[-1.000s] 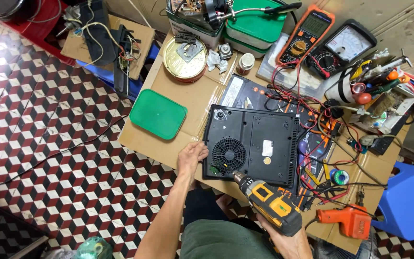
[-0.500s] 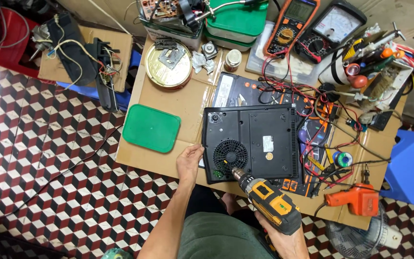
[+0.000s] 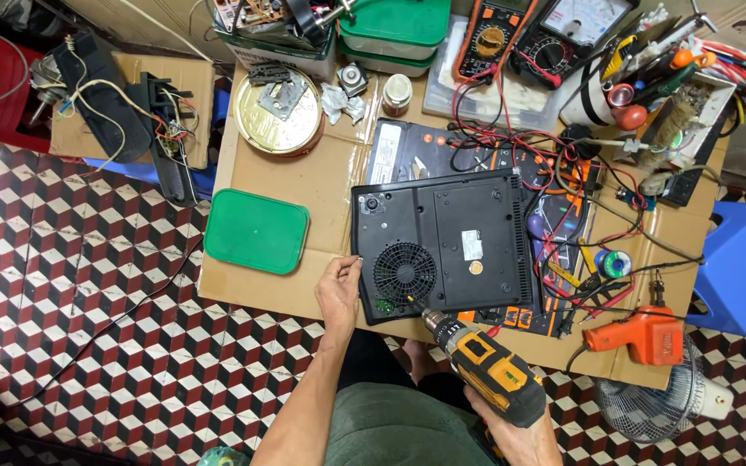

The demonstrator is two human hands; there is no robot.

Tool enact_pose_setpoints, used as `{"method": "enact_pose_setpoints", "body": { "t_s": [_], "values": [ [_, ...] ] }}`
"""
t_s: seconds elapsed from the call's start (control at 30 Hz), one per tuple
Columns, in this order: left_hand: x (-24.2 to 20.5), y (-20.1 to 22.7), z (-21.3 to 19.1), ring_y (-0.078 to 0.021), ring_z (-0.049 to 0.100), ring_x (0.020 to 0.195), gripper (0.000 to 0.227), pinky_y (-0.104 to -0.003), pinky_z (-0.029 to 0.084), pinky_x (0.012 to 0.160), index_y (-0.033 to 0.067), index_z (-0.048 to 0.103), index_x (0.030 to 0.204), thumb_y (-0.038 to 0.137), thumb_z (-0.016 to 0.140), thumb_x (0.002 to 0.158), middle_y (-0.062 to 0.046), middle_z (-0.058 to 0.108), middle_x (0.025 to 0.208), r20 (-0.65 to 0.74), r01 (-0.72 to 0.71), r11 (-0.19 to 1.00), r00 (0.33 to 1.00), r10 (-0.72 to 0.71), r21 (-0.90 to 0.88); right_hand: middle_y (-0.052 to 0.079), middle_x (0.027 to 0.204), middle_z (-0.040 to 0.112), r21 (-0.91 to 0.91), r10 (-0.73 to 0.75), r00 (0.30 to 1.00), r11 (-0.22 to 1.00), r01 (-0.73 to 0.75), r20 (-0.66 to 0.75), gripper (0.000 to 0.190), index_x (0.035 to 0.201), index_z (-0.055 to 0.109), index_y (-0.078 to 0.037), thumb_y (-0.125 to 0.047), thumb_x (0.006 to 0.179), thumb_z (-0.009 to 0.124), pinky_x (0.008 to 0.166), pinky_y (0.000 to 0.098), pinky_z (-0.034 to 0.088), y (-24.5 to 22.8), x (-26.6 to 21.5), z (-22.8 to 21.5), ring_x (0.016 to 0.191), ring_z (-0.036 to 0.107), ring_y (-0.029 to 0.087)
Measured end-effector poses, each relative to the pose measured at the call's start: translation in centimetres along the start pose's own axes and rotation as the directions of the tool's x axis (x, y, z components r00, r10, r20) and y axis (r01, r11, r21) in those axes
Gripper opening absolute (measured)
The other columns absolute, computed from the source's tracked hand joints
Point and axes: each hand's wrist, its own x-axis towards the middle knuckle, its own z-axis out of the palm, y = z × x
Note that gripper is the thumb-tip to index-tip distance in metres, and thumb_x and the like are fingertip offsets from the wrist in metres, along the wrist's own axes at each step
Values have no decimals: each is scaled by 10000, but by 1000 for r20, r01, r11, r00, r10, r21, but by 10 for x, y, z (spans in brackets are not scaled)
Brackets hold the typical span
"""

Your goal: The person assembles an induction cooktop by placing the main unit onto a base and securing it with a power drill. They handle the cooktop, a green container, and screws while working at a cluttered workbench.

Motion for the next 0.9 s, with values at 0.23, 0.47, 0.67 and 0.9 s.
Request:
{"method": "enact_pose_setpoints", "body": {
  "t_s": [0.23, 0.47, 0.67, 0.9],
  "values": [
    [-2, 0, 2, -83, 676, 738, 138, -235, 541, 658, -20, 736, 1020, 89, 715, 938, -70, 745, 840, -14, -18, 1000, 1000, 18, -7, 85, 1070, 832, 17, 116, 993, 993, -116, 4, 424, 1158, 740, -39, -94, 750, 839, 870, 337, 613, 16, 2, -6, 975, 780, 179],
    [-11, 12, 4, -79, 675, 779, 124, -224, 539, 712, -27, 733, 1012, 69, 715, 936, -62, 726, 896, -46, -102, 995, 994, 103, 16, 85, 1086, 829, 16, 207, 978, 978, -208, 30, 425, 1164, 728, -47, -127, 767, 858, 898, 351, 634, 44, 7, -9, 995, 789, 188],
    [-12, 14, 8, -100, 634, 757, 109, -238, 528, 714, -17, 736, 1009, 54, 727, 926, -64, 697, 891, -87, -134, 989, 987, 139, 61, 59, 1100, 821, -78, 269, 962, 961, -264, 46, 430, 1189, 719, -80, -178, 801, 878, 926, 329, 622, 47, 6, -10, 1015, 781, 166],
    [-12, 12, 4, -183, 659, 747, 97, -301, 540, 706, 13, 728, 1021, 53, 707, 935, -103, 690, 896, -52, -274, 938, 955, 291, 213, 40, 1091, 825, -79, 282, 958, 958, -277, 56, 437, 1189, 718, -93, -180, 795, 888, 933, 322, 623, 62, 4, -7, 1011, 781, 156]
  ]
}}
